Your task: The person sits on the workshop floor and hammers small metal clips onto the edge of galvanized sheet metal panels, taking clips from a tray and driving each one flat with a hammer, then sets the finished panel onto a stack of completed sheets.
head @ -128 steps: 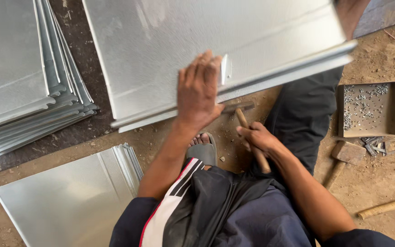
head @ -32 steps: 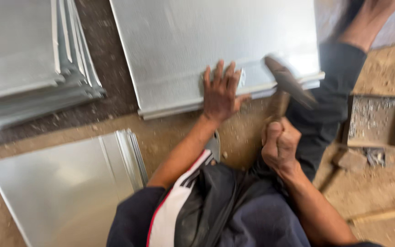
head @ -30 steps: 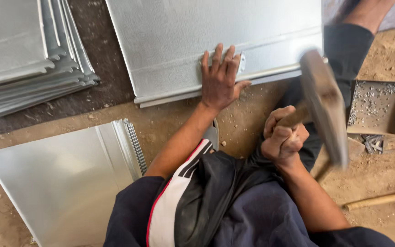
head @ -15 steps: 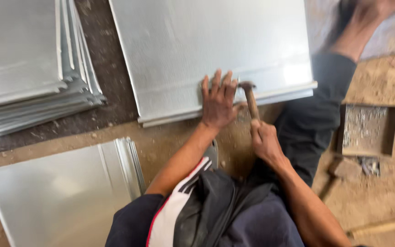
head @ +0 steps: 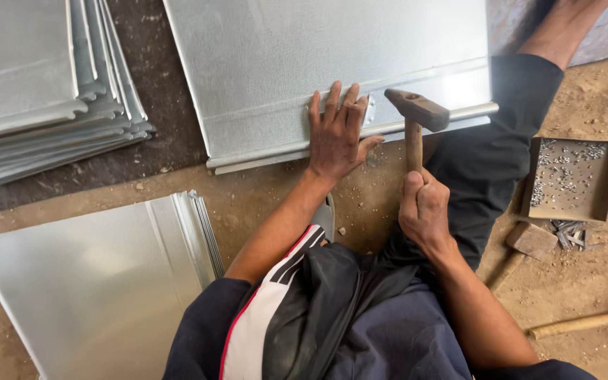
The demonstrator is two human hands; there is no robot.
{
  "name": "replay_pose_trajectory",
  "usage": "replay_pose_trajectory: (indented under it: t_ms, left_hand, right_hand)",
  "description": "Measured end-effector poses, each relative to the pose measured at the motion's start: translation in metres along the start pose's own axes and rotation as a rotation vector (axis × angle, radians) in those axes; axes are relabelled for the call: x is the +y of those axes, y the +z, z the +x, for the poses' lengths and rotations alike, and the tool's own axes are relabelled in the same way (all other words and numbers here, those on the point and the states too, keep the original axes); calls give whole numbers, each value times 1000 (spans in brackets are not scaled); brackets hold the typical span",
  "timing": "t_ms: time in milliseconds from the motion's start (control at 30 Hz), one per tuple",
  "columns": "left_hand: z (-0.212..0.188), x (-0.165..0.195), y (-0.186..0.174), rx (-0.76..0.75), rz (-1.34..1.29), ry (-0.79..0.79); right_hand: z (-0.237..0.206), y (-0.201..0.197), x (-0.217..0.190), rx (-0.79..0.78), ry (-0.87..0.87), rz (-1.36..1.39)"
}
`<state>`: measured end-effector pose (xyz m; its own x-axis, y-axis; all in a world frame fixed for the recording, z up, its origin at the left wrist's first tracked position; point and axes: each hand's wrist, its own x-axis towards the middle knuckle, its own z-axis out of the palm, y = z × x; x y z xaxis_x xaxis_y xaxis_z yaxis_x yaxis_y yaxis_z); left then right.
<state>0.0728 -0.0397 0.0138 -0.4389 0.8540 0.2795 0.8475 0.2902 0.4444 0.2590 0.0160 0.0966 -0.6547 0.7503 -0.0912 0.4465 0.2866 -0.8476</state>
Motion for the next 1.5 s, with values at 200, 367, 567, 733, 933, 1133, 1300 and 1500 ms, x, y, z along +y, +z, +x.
replay_pose_trajectory:
  t_ms: [200,367,567,733,933,1133,1300,1500]
  left_hand:
    - [3,1,-3,32,-9,35]
    - [1,0,-2,39,-5,25]
    - [1,-1,3,1,-6,9]
    - [0,-2,3,21,31,23]
    - [-1,-2,-4,1,3,32]
    - [-18,-32,-18,-77,69,80]
    - [-14,-25,-4,-147,167,123]
    - [12,16,15,-28,58,99]
  right_hand:
    - [10,-3,-4,-28,-55,-19]
    - [10,-1,-4,-59,-54,-91]
    - [13,-3,-3,-42,-33,-95]
    - [11,1,11,-48,-19,-112]
    - [7,-10,39,-132,139,-2]
    - [-30,-43,46,-693,688,269]
    - [-14,9,52,-549,415,-108]
    - [-4,-103,114,296,128,-118]
